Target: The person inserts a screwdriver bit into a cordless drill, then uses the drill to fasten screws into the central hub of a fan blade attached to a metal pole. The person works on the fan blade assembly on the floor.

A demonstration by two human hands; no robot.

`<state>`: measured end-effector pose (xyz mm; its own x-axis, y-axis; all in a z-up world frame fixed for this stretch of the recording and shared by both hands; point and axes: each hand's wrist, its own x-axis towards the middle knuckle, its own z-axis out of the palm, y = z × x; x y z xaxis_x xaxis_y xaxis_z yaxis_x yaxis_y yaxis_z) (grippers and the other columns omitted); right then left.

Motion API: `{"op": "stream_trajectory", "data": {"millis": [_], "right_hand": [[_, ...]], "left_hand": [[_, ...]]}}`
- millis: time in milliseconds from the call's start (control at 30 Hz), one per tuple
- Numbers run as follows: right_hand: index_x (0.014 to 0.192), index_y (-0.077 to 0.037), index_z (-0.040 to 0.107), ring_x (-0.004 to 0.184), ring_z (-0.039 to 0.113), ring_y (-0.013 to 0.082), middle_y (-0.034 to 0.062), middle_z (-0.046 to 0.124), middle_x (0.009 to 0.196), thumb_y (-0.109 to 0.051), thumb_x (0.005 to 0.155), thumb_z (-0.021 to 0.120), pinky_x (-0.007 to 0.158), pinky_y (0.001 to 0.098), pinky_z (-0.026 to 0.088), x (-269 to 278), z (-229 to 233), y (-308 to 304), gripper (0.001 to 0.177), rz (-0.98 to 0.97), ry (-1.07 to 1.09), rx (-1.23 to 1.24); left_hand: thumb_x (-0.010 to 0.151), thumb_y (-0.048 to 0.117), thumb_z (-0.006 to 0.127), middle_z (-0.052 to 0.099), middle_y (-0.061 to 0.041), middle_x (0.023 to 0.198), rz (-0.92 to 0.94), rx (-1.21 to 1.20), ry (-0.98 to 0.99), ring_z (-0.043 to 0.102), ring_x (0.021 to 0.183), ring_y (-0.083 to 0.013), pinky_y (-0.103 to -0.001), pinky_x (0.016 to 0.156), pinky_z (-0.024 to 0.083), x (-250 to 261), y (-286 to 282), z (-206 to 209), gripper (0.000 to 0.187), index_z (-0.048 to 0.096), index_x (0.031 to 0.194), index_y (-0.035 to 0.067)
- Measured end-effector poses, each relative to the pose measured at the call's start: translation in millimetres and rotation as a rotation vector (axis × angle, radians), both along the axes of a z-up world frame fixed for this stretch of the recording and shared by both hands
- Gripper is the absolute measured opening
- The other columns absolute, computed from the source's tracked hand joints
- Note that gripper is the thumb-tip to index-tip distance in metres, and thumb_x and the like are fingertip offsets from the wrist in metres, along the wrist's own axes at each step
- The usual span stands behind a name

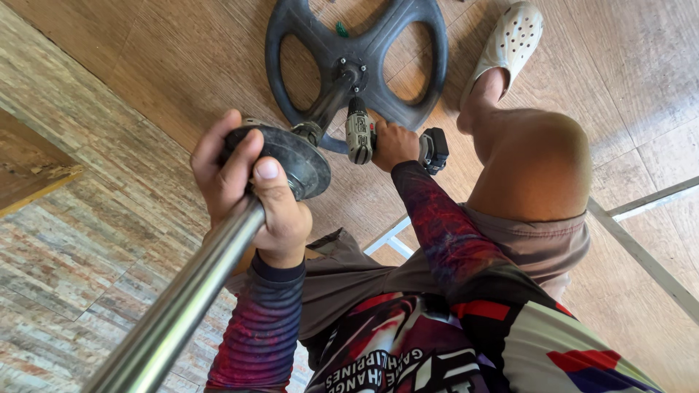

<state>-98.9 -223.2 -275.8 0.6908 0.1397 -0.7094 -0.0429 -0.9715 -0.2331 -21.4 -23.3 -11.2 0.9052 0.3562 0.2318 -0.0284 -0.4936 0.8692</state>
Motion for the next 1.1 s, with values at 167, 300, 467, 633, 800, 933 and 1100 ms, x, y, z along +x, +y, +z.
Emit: {"op": "stream_trajectory", "data": {"millis": [167,300,467,633,800,933,1100], "right_hand": [[0.106,-0.008,0.064,0.089,0.072,0.033,0.0141,0.071,0.099,-0.03,0.08,0.074,0.072,0.0491,0.055,6,-5,3,0.036,-0.006,0.007,-0.03],[0.107,-0.008,0.064,0.089,0.072,0.0326,0.014,0.071,0.099,-0.029,0.082,0.072,0.072,0.0482,0.055,7,-11,5,0.034,0.016,0.039,-0.064],[0.108,-0.009,0.064,0.089,0.072,0.0327,0.0131,0.071,0.098,-0.028,0.079,0.074,0.071,0.049,0.055,5,-12,4,0.036,0.02,0.032,-0.064],[0.109,-0.008,0.064,0.089,0.072,0.0334,0.014,0.07,0.098,-0.029,0.08,0.075,0.071,0.0494,0.055,8,-10,6,0.037,0.025,0.043,-0.068],[0.11,-0.008,0.064,0.089,0.072,0.034,0.0143,0.07,0.098,-0.031,0.077,0.077,0.071,0.0498,0.055,7,-8,5,0.041,0.015,0.018,-0.044],[0.109,-0.008,0.065,0.089,0.072,0.0337,0.014,0.07,0.099,-0.033,0.081,0.076,0.071,0.0492,0.056,10,-10,9,0.039,0.008,0.046,-0.056],[0.11,-0.009,0.064,0.09,0.072,0.0315,0.0128,0.07,0.097,-0.034,0.081,0.076,0.072,0.0487,0.056,10,-7,12,0.04,-0.034,0.104,-0.087]], "left_hand": [[0.114,0.025,0.056,0.056,-0.016,0.141,-0.046,0.041,-0.005,0.063,0.123,-0.0268,-0.037,0.105,0.058,4,2,6,0.028,0.063,0.131,0.004],[0.114,0.025,0.055,0.056,-0.018,0.141,-0.081,0.041,-0.014,0.063,0.126,-0.0288,-0.04,0.108,0.059,6,5,8,0.028,0.063,0.131,0.004],[0.111,0.025,0.057,0.057,-0.019,0.137,-0.099,0.025,-0.006,0.063,0.122,-0.0288,-0.037,0.103,0.06,7,8,7,0.028,0.064,0.127,0.003],[0.109,0.023,0.058,0.057,-0.02,0.135,-0.11,-0.028,-0.063,0.065,0.118,-0.0289,-0.035,0.095,0.064,10,8,2,0.028,0.065,0.125,0.001],[0.108,0.02,0.059,0.056,-0.02,0.135,-0.112,-0.085,-0.096,0.066,0.11,-0.0266,-0.032,0.086,0.066,10,8,-2,0.027,0.066,0.125,0.001],[0.106,0.02,0.06,0.056,-0.021,0.133,-0.11,-0.117,-0.146,0.066,0.109,-0.027,-0.032,0.079,0.065,13,7,-6,0.027,0.066,0.123,0.001],[0.105,0.02,0.059,0.056,-0.021,0.132,-0.119,-0.111,-0.178,0.066,0.107,-0.0266,-0.032,0.076,0.065,15,7,-9,0.027,0.066,0.122,0.001]]}}
